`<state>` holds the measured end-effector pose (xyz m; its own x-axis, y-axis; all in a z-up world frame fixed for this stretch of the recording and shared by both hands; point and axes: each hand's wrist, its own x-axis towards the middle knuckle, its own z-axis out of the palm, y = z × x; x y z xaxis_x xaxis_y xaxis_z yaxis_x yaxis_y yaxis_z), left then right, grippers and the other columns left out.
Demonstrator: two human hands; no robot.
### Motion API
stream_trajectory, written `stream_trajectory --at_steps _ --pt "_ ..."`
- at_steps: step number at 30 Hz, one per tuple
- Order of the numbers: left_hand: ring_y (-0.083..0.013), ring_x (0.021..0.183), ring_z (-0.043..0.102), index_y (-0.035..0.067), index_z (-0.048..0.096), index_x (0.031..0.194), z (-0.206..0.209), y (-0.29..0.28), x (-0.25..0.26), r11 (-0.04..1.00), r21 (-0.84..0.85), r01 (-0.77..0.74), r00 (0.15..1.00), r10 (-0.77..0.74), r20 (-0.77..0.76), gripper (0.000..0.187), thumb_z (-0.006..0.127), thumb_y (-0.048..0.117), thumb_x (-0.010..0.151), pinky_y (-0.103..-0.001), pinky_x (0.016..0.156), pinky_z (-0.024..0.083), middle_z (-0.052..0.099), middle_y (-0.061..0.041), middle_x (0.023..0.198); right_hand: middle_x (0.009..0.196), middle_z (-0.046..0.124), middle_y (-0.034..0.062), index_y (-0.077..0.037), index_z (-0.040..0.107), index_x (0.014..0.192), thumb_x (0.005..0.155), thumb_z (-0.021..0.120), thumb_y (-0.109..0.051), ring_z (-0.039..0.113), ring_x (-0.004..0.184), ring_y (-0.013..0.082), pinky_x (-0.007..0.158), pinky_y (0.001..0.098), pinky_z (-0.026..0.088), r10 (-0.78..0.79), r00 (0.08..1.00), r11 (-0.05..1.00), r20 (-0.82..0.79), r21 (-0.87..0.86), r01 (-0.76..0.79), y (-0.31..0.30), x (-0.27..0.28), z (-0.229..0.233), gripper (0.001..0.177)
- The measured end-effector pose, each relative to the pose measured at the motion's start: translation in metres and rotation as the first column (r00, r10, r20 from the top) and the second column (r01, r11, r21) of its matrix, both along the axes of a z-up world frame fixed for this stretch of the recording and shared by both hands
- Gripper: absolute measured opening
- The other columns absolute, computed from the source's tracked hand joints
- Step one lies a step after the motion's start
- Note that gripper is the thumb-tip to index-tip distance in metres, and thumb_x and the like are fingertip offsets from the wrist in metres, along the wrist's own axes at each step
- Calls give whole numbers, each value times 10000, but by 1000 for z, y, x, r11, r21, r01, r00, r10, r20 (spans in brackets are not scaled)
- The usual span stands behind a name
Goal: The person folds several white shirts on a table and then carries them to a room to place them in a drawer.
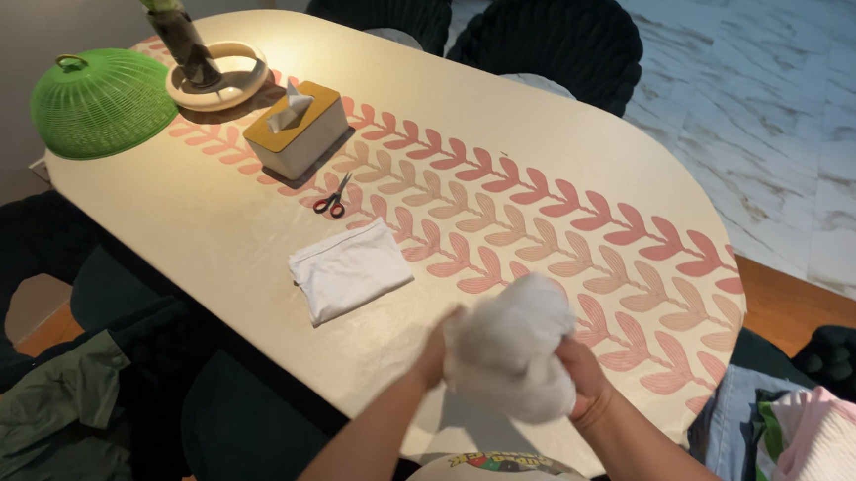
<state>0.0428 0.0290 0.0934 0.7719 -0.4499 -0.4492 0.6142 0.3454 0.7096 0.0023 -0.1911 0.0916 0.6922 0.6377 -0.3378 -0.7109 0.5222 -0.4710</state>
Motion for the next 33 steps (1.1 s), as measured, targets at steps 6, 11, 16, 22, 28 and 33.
stream_trajectory --at_steps 6,11,16,22,28,33 --pt "-236 1090 684 145 542 1364 13 -7 67 835 -547 60 992 13 128 643 685 122 738 -397 927 576 663 -87 1237 1071 695 180 12 645 1182 880 793 -326 707 1006 270 914 426 545 821 317 569 475 -627 -532 6 -8 90 477" --pt "-193 1040 703 89 621 1281 42 91 115 952 249 179 817 -285 501 590 734 166 707 -361 900 583 709 -65 1167 978 694 108 -104 680 1021 770 822 -364 613 1051 323 1013 467 427 993 115 -38 38 -803 595 -37 -6 111 389" --pt "-345 951 680 153 769 983 84 112 60 -163 954 -252 48 -987 -156 300 716 258 706 -481 906 552 720 -121 919 1114 659 49 -175 678 1057 809 781 -259 538 1203 234 1136 571 273 985 147 -169 -87 -632 756 -82 -7 113 282" --pt "-288 1030 664 121 766 967 118 98 89 -97 706 -702 155 -988 18 219 694 190 772 -447 1018 398 713 -126 1030 1152 695 2 -235 761 1044 858 629 -196 539 1210 207 1122 708 134 961 221 -128 166 -439 889 -123 46 142 231" --pt "-282 1101 615 93 719 1214 191 85 113 40 -182 -983 -130 -849 512 320 579 196 946 -702 1020 321 689 -114 1188 1064 736 71 -96 718 965 1051 599 -124 686 1157 279 1105 632 268 858 305 -479 413 431 764 -144 30 221 150" --pt "-283 1167 622 147 747 1084 172 95 100 -161 746 -646 206 -978 -32 287 638 340 902 -596 1184 292 718 -71 1087 1123 738 56 -196 760 1076 918 703 -462 663 1087 283 995 430 502 830 416 -538 -371 -728 426 -146 44 166 315"
